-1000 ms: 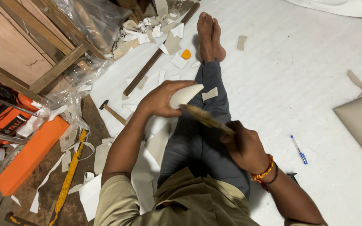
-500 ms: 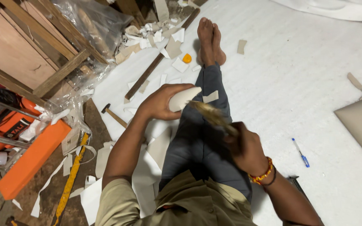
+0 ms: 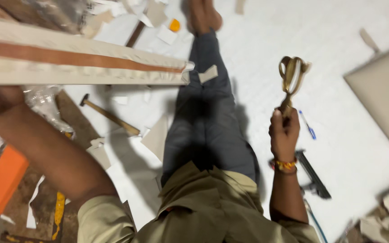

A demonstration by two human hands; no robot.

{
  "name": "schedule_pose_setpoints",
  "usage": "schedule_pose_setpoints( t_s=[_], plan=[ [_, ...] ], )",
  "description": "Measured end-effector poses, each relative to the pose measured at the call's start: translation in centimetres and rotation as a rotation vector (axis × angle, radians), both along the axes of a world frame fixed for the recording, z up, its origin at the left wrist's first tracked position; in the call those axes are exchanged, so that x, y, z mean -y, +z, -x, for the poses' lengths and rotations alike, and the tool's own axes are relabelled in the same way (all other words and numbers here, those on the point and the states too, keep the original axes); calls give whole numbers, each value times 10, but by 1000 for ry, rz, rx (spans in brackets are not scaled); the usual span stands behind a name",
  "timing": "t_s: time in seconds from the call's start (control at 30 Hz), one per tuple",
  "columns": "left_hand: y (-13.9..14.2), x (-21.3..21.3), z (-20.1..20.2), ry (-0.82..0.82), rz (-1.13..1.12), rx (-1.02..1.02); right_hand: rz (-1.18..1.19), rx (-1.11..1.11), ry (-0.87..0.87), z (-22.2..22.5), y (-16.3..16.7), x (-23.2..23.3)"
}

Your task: The person sits on the floor and wraps a strip of beige fabric around a long wooden frame bar, folding the ends over. They use a pneumatic nail gun to fasten the fabric to the frame and pick up scissors at one point while continuing to wrap and secure the covering.

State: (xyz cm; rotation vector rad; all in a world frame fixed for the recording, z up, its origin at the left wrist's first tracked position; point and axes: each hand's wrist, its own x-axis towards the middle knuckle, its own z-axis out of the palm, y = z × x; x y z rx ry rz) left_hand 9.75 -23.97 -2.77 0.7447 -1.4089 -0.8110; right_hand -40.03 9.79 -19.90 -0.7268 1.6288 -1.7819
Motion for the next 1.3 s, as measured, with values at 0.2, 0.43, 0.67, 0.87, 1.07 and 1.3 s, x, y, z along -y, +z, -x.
schedule_pose_setpoints(
  t_s=[0.2, 0.43, 0.67, 0.87, 1.07, 1.3],
  plan=[
    [-143, -38, 4, -69, -183, -617, -478, -630, -182, 43, -95, -2],
    [-283, -146, 55, 165, -687, -1093, -730, -1112, -13, 81, -188, 3],
    [-294, -185, 44, 249, -995, -981, -600, -1371, 155, 124, -194, 25],
    [-306, -183, 33, 234, -1094, -924, -908, -1277, 105, 90, -196, 55],
    [-306, -185, 34, 187, -1129, -749, -997, -956, 95, 41, -199, 92],
    [-292, -181, 23, 338, -1325, 549, -854, -648, 184, 57, -193, 72]
  ],
)
